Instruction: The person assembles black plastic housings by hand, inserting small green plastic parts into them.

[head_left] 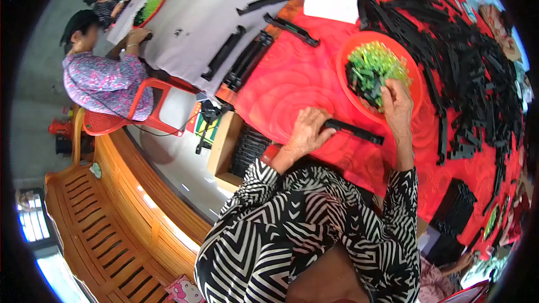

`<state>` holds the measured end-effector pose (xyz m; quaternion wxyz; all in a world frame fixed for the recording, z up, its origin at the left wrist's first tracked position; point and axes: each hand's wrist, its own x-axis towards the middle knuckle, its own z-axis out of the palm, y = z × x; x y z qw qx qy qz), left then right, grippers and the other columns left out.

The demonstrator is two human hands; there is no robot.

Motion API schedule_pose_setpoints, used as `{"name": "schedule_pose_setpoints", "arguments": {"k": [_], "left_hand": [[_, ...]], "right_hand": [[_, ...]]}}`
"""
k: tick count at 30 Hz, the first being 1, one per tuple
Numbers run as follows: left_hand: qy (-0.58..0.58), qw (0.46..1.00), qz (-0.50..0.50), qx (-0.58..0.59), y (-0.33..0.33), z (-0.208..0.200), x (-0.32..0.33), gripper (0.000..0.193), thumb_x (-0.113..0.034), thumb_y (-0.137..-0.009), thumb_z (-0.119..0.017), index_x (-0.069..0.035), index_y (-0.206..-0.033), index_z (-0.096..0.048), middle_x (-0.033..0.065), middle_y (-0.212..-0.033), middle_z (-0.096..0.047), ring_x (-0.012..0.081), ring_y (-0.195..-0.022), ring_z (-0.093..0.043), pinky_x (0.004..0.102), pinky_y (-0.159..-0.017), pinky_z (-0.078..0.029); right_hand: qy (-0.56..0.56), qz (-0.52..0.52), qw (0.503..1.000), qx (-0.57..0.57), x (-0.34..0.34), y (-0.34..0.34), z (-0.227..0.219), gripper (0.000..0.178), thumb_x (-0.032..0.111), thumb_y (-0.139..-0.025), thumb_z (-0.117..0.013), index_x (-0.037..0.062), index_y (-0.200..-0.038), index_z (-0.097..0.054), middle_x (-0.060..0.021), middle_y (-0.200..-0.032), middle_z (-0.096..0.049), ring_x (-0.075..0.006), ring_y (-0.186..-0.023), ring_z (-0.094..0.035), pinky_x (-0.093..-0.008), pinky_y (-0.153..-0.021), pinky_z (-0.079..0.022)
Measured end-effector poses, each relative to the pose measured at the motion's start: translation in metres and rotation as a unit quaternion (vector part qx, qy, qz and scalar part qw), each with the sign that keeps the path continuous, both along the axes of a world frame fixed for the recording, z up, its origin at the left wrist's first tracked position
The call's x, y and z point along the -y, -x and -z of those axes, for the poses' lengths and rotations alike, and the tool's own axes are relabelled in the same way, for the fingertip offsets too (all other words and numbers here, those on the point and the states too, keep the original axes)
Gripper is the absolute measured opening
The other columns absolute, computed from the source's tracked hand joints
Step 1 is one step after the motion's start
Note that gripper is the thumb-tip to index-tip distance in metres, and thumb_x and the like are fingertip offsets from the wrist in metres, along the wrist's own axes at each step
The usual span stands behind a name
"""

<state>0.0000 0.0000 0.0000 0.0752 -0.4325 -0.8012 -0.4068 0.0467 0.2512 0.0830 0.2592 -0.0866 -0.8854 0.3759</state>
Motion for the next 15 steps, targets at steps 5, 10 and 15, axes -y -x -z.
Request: {"name": "schedule_pose_setpoints", "arguments": {"k": [5, 10, 15], "left_hand": [[-0.012, 1.0, 0.005, -0.004, 0.006, 0.002, 0.021, 0.036, -0.024, -0.074, -0.075, -0.003, -0.101, -0.063, 0.0138, -0.102, -0.062, 0.0321, -0.098, -0.057, 0.0431, -0.084, -0.042], [-0.001, 0.999, 0.044, 0.019, -0.003, -0.001, 0.012, 0.036, -0.022, -0.075, -0.075, -0.002, -0.103, -0.064, 0.0126, -0.105, -0.062, 0.032, -0.099, -0.056, 0.0422, -0.085, -0.042], [-0.003, 0.998, 0.05, 0.03, -0.011, -0.005, 0.021, 0.037, -0.02, -0.073, -0.077, -0.003, -0.103, -0.064, 0.013, -0.105, -0.062, 0.032, -0.1, -0.057, 0.0421, -0.087, -0.042]], "right_hand": [[-0.003, -0.029, 0.998, -0.057, 0.057, -0.047, -0.012, 0.013, 0.002, -0.087, -0.062, -0.0004, -0.1, -0.059, -0.0126, -0.092, -0.06, -0.0243, -0.081, -0.06, -0.0311, -0.071, -0.048], [0.044, -0.034, 0.998, -0.008, 0.063, -0.095, 0.003, 0.013, 0.001, -0.087, -0.061, 0.0009, -0.1, -0.059, -0.0133, -0.086, -0.056, -0.0248, -0.075, -0.058, -0.033, -0.067, -0.047], [0.005, -0.034, 0.999, 0.015, 0.075, -0.112, 0.028, 0.016, 0.002, -0.084, -0.064, 0.0009, -0.1, -0.061, -0.015, -0.087, -0.057, -0.0303, -0.075, -0.058, -0.0362, -0.066, -0.048]]}}
